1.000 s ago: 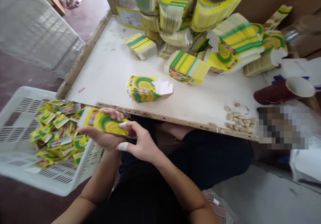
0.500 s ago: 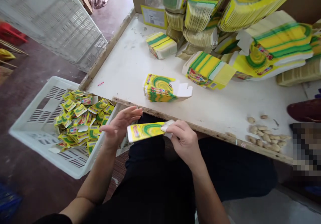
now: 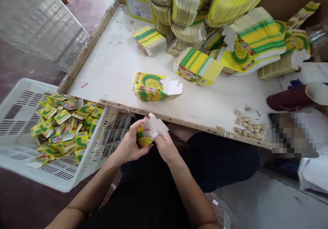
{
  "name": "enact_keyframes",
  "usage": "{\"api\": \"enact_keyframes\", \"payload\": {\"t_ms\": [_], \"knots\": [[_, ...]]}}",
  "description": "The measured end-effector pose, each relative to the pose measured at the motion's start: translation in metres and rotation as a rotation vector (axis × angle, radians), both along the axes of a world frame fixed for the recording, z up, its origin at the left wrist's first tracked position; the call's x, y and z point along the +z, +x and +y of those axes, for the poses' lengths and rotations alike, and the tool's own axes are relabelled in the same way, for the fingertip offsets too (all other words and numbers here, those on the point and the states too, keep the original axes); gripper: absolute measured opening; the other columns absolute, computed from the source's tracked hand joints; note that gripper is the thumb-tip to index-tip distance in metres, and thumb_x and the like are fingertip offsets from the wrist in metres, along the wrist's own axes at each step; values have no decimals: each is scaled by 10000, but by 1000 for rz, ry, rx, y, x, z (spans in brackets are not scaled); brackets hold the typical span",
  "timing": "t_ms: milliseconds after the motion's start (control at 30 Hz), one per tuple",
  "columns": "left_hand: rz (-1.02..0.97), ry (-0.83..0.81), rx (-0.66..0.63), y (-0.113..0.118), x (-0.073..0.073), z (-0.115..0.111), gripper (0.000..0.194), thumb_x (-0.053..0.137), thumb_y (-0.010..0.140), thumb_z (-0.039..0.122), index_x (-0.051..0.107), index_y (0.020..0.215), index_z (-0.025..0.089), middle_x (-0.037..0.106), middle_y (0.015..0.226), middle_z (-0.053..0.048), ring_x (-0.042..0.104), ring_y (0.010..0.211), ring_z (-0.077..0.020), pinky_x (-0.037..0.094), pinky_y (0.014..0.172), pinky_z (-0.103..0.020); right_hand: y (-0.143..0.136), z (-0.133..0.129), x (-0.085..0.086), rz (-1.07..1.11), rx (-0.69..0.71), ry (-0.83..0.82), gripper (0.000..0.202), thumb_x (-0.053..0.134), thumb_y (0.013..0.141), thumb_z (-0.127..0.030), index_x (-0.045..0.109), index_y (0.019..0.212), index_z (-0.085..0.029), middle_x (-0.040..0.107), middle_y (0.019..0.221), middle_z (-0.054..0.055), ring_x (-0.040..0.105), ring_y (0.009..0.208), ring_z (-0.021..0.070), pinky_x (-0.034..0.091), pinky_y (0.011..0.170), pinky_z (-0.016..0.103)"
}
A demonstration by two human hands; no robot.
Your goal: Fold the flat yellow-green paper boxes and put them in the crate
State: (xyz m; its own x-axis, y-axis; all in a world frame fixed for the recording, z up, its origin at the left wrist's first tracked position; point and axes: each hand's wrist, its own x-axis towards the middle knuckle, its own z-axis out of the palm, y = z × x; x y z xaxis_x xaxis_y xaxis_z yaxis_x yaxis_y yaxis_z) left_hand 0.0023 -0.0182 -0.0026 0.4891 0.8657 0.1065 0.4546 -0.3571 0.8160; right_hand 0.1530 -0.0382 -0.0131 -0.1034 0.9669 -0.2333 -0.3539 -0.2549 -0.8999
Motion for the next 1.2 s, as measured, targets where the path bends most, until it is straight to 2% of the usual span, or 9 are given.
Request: {"api": "enact_keyframes", "payload": {"t_ms": [100,200,300,367,567,667,800,1067,1200], "knots": [[-47,140,-62,2,-4,-2,693,603,707,118,316,1324,251,594,1144,-86,638,973,-212,533,791,-319,-1,5,0,205,174,-143,650,693,784,-565,549,1335,-253,602,1343,100,553,1255,307,449,1061,507],[-54,168,-38,2,-4,-1,601,615,690,129,372,1221,271,590,1045,-48,636,908,-202,530,736,-304,1,7,0,214,173,-156,798,727,716,-639,523,1359,-213,577,1366,134,530,1277,320,429,1081,503],[-13,55,-17,1,0,0,540,628,673,158,388,1145,262,593,912,2,626,723,-163,504,640,-270,3,2,-2,139,157,-17,845,612,781,-702,417,1446,-217,481,1453,142,502,1305,312,434,1081,493],[3,-48,-27,1,1,1,556,618,693,170,362,1182,243,581,837,22,592,621,-141,479,584,-255,2,-4,-3,-49,135,157,704,584,877,-578,381,1471,-259,428,1498,104,460,1344,281,405,1111,475],[74,33,109,2,-12,0,692,705,665,230,361,1265,195,509,1184,-138,607,1007,-274,527,815,-414,7,-9,-6,-558,-81,462,452,454,958,-178,512,1390,-296,517,1437,47,503,1313,219,422,1113,412],[128,110,161,-2,-14,0,528,700,704,229,451,1169,213,571,1069,-85,612,963,-248,530,806,-388,15,-5,-8,-631,-87,497,482,496,947,-194,474,1420,-284,470,1474,63,491,1324,228,440,1096,400],[123,153,146,-8,-5,5,437,694,729,251,519,1127,213,639,985,-63,644,879,-216,534,762,-329,25,-2,-12,-728,116,529,395,524,953,-296,561,1346,-282,384,1530,73,487,1325,249,500,1033,377],[112,115,30,-14,6,21,503,733,670,280,587,1148,224,698,986,-63,680,868,-230,546,782,-328,46,14,-3,-710,211,593,185,618,900,-267,718,1056,-267,570,1347,105,568,1230,259,507,994,420],[145,146,100,-7,6,20,480,717,700,287,583,1156,220,686,987,-69,673,875,-231,543,773,-328,31,13,1,-700,108,501,332,615,860,-188,648,1183,-261,536,1381,102,532,1267,265,456,1055,448]]}}
